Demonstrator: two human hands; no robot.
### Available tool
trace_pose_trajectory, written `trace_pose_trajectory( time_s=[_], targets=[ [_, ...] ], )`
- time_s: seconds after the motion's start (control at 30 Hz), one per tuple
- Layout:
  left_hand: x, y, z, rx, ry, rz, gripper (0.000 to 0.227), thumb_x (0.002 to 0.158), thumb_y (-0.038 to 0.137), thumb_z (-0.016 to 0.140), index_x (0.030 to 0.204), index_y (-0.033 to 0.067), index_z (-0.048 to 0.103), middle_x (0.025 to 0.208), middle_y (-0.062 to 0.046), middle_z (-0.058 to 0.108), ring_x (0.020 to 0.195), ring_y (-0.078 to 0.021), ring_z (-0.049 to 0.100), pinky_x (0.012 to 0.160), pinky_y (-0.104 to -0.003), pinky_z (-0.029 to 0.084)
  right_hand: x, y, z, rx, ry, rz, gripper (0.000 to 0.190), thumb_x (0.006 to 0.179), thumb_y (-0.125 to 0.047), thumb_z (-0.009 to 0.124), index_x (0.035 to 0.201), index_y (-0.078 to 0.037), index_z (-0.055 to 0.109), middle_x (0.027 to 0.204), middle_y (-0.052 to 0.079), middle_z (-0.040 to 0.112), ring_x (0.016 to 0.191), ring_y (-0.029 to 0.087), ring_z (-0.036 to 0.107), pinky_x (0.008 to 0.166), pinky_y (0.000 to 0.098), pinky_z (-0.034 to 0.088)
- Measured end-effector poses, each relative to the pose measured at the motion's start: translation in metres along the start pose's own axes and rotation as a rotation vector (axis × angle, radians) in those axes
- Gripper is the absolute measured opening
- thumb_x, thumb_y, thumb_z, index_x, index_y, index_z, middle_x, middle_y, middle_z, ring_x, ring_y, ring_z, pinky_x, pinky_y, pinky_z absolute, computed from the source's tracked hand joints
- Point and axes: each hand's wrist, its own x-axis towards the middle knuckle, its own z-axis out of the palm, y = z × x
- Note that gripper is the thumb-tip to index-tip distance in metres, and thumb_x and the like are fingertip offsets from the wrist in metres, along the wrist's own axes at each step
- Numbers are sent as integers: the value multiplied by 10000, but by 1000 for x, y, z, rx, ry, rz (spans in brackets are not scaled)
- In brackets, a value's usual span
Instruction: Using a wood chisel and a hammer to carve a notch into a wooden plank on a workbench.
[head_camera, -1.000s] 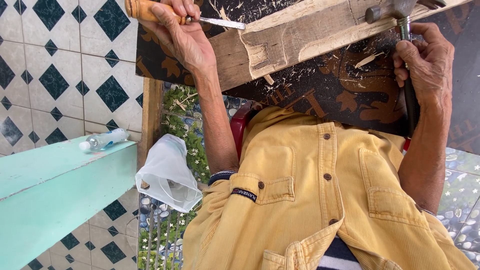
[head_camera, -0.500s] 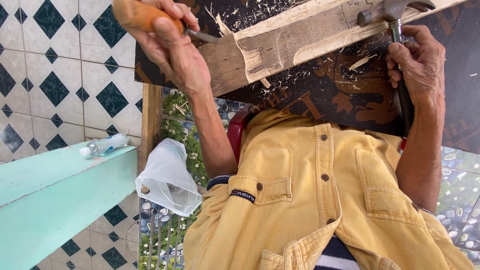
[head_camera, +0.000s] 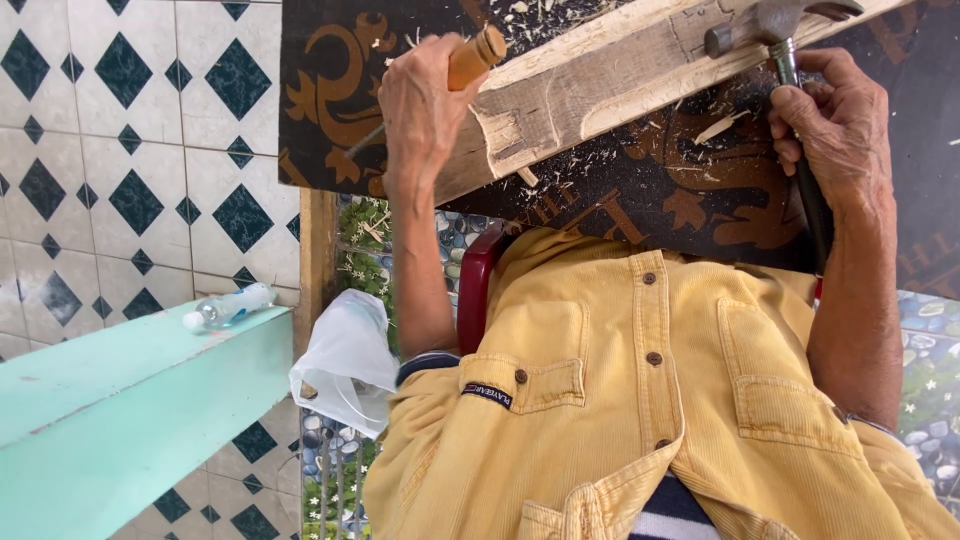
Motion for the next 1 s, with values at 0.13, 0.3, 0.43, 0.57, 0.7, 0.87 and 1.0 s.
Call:
trace_pose_trajectory(
  time_s=[0.13,0.3,0.43,0.57,0.7,0.87,1.0],
  targets=[
    [3,-13,-5,168,-239,43,420,821,282,984,1084,50,752,959,-37,649,779,-191,720,674,-322,674,-1,-1,2,-10,-22,-17,173,1282,9,487,1454,29,476,910,136,496,602,149,424,500,280,388],
    [10,-18,2,205,-339,89,386,856,287,949,1102,62,753,933,-67,731,757,-212,717,670,-417,638,-1,-1,1,4,-23,-9,150,1286,-3,487,1434,13,467,907,129,492,596,139,415,494,270,381],
    [10,-23,13,248,-328,127,345,856,271,954,1020,61,735,834,-68,736,712,-200,745,645,-360,655,-1,3,1,-5,-24,-13,127,1297,0,483,1420,21,459,907,138,482,595,151,407,498,285,380],
    [1,-14,9,215,-296,135,385,821,110,949,978,86,599,807,-25,701,666,-128,699,633,-306,643,0,4,1,-8,-23,-22,150,1289,21,489,1436,31,461,900,147,488,589,153,409,480,282,374],
    [-3,-19,4,218,-265,267,484,807,74,957,1059,63,544,932,-70,655,735,-188,714,662,-346,634,-1,1,2,-24,-27,-37,156,1294,32,472,1449,45,460,913,161,481,597,163,408,502,295,385],
    [6,-29,2,152,-358,236,456,875,138,930,1089,51,537,1002,-108,646,877,-278,714,717,-404,616,0,1,3,-15,-10,-21,168,1272,34,481,1439,38,467,895,150,483,582,151,399,478,284,367],
    [2,-38,5,154,-286,228,463,873,143,941,1099,34,552,1010,-120,675,901,-292,759,777,-413,662,0,3,2,5,-29,-27,175,1277,27,472,1450,42,450,902,160,467,586,159,395,483,290,370]
  ],
)
